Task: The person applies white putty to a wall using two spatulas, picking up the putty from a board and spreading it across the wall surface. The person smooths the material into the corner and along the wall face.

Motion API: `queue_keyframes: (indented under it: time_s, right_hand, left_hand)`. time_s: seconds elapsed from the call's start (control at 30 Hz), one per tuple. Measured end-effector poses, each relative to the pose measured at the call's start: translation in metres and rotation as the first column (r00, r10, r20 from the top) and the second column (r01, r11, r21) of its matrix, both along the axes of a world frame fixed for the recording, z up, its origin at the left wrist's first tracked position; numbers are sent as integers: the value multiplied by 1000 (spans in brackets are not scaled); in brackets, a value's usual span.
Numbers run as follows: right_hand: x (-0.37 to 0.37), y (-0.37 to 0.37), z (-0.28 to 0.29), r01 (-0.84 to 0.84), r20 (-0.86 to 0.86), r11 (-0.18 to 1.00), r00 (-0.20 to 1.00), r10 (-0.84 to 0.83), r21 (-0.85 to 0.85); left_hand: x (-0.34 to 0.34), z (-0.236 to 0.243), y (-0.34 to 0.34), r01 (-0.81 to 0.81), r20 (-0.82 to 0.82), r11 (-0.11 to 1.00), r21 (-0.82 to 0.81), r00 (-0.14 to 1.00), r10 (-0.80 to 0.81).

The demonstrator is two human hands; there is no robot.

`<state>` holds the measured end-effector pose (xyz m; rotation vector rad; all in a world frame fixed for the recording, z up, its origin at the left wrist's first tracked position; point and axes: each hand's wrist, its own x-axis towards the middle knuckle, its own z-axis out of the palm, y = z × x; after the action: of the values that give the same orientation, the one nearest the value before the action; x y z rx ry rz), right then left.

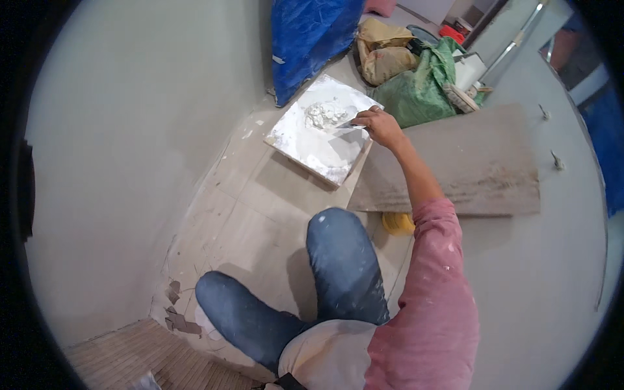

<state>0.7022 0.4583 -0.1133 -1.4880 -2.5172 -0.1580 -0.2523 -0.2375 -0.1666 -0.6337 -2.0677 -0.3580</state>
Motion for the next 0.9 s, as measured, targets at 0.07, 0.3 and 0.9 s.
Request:
queue_keyframes:
  time_s: [0.07,0.3,0.9]
  right_hand:
    - [10,24,-13,-26,15,999,1000,26,23]
    - [33,63,-55,-117,94,993,989,118,-12]
    - [40,87,-52,-187,39,982,982,187,7]
  left_hand:
    - [17,-44,55,225,535,817,530,660,-528]
    - [280,26,412,420,593,622,661,216,-776]
    - [492,-20,532,-160,248,348,924,-443,-861]
